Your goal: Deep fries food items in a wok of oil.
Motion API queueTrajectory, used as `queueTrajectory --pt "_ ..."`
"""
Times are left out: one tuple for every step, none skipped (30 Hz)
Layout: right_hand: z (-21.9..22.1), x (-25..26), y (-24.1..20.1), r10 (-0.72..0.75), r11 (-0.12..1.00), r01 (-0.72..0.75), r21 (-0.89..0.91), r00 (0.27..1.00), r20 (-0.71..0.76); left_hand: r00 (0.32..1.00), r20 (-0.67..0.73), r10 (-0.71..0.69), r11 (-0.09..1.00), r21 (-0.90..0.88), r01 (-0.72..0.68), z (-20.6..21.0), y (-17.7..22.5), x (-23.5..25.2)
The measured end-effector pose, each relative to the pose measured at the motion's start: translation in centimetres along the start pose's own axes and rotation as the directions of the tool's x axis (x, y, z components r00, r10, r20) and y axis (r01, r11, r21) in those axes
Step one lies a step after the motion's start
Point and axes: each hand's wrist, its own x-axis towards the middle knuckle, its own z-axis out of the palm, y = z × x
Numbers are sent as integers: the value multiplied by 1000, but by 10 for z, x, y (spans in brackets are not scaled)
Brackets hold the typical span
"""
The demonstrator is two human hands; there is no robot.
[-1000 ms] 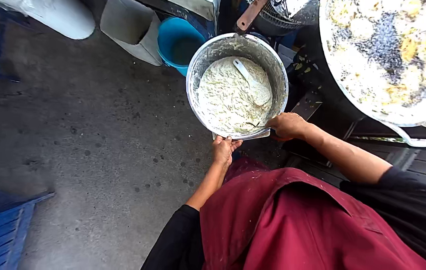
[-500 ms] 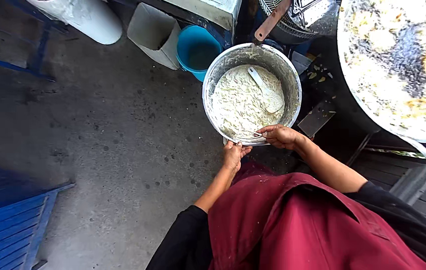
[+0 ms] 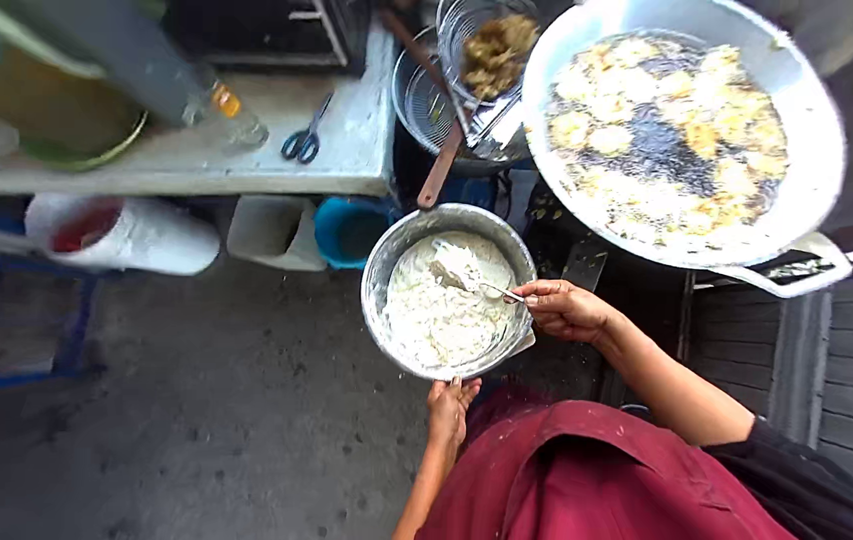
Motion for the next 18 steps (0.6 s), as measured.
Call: queueTrajectory --pt "1 -7 -9 -35 999 36 21 999 -40 1000 -2 -8 1000 2 8 0 1 0" --pt "1 -15 -20 -70 997 73 26 993 -93 1000 -7 -14 1000 4 14 0 3 0" --pt "2 -21 -31 -106 993 112 25 981 -162 1000 -12 -20 1000 8 20 0 4 -1" --pt "3 -26 -43 -149 988 154 4 960 -239 1000 -15 -21 1000 12 22 0 5 0" --pt "3 -29 -54 -198 980 195 -39 928 -316 1000 -16 -22 1000 19 22 0 6 0" --pt "2 -29 -66 -243 970 220 -105 887 -393 1000 -17 -25 999 25 25 1 7 0" --pt "0 -26 -78 -285 957 224 -183 835 -471 999 -19 -27 999 31 27 0 7 0" --pt "-4 -19 -89 -334 938 212 -275 769 -545 999 -20 -27 999 37 28 0 8 1" --pt "-9 -7 -101 -378 912 168 -374 700 -606 999 -21 -29 998 47 30 0 8 1" --pt "-15 6 -113 -418 876 87 -475 630 -655 999 -22 -30 998 58 31 0 9 1" --pt "-21 19 -127 -425 844 -11 -537 597 -680 999 -24 -31 997 67 33 0 9 2" --pt "-25 34 -140 -415 805 -120 -581 585 -696 999 -26 -33 996 77 34 0 9 2" --pt "-25 48 -149 -402 753 -239 -613 571 -715 999 -26 -34 995 88 36 -1 10 2" --pt "-20 62 -157 -376 706 -352 -615 550 -746 999 -27 -38 995 95 41 0 11 2" --pt "-14 75 -162 -345 668 -439 -600 531 -774 999 -30 -44 994 97 47 0 11 3" --pt "-9 87 -163 -326 635 -499 -591 520 -789 998 -31 -48 994 94 51 -1 11 3" --pt "-4 95 -163 -315 609 -529 -591 523 -792 998 -31 -52 994 91 55 -2 12 3" --pt "0 97 -162 -311 591 -545 -595 527 -791 998 -31 -55 994 93 57 -2 13 3"
